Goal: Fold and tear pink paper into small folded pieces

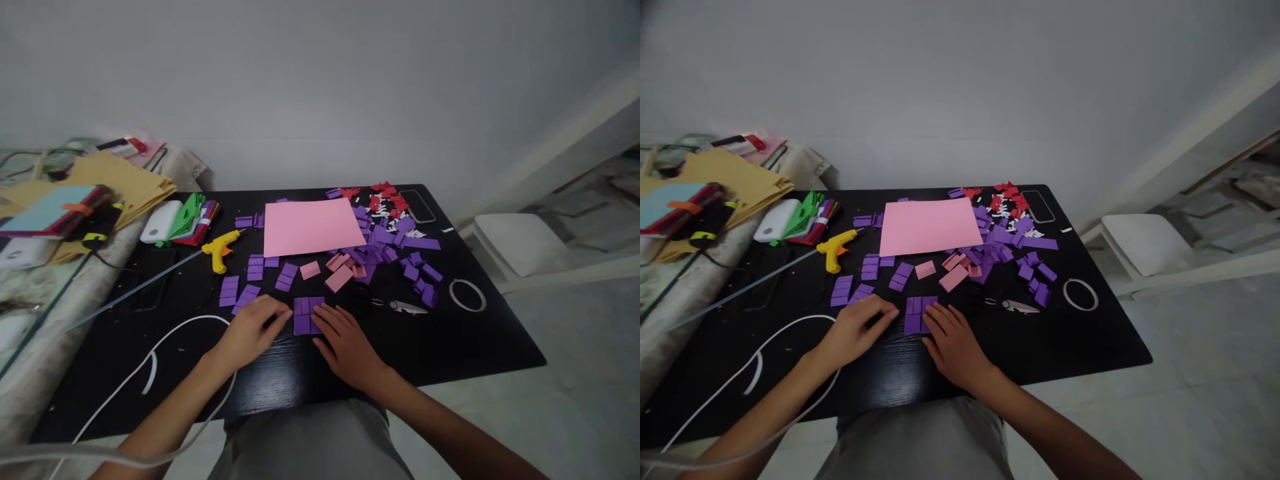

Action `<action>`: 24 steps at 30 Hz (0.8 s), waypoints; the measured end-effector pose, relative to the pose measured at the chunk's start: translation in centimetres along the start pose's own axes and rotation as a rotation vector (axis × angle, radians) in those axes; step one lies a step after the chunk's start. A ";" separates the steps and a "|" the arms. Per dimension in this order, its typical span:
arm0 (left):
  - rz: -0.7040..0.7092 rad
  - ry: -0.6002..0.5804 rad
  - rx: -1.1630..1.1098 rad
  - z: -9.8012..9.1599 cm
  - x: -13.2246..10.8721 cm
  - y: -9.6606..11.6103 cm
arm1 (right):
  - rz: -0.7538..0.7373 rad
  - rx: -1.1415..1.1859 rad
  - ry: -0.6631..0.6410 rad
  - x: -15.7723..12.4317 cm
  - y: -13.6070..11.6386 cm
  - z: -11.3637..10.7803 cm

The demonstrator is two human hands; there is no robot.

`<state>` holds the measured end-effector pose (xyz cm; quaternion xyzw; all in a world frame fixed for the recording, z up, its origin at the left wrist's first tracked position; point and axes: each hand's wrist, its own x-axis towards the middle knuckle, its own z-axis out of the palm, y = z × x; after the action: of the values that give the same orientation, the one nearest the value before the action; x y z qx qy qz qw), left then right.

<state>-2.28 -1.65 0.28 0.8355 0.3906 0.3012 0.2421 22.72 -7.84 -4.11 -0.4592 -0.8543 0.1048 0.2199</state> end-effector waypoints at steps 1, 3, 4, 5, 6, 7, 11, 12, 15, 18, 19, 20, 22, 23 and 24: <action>-0.038 0.025 -0.008 -0.4 0.3 0.0 | -0.002 -0.001 0.004 0.0 0.1 -0.1; -0.105 0.054 -0.018 -0.9 0.7 -0.4 | -0.004 0.004 0.003 0.1 0.1 -0.2; -0.131 0.063 -0.024 -1.1 0.9 -0.7 | -0.005 0.009 0.001 0.1 0.1 -0.3; -0.158 0.073 -0.026 -1.2 0.9 -1.0 | -0.006 0.014 -0.001 0.1 0.1 -0.4; -0.184 0.087 -0.025 -1.2 1.0 -1.4 | -0.005 0.023 0.000 0.2 0.1 -0.5; -0.206 0.102 -0.018 -1.1 1.0 -1.8 | -0.002 0.037 0.006 0.3 0.1 -0.6; -0.248 0.139 0.001 -0.4 0.9 -3.0 | 0.044 0.115 0.070 1.7 0.7 -1.6; -0.250 0.142 -0.002 -0.2 0.8 -3.1 | 0.057 0.125 0.097 2.4 1.1 -1.9; -0.250 0.133 -0.024 0.0 0.6 -3.4 | 0.093 0.125 0.134 5.0 3.1 -3.2; -0.234 0.094 -0.061 -0.2 0.4 -3.7 | 0.172 0.041 0.081 8.4 5.9 -4.2; -0.228 0.081 -0.075 -0.3 0.3 -3.8 | 0.186 0.026 0.074 9.5 6.9 -4.5; -0.224 0.072 -0.086 -0.3 0.2 -3.8 | 0.193 0.010 0.056 10.6 7.9 -4.7; -0.225 0.079 -0.100 -0.3 0.1 -3.8 | 0.198 -0.024 0.005 12.8 9.5 -4.9; -0.229 0.091 -0.102 -0.3 0.1 -3.8 | 0.198 -0.043 -0.022 13.8 10.1 -4.9; -0.234 0.107 -0.101 -0.3 0.1 -3.8 | 0.190 -0.059 -0.056 14.7 10.6 -4.8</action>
<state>-4.36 0.69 -1.97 0.7539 0.4818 0.3342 0.2963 25.74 10.14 0.21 -0.5415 -0.8153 0.1127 0.1713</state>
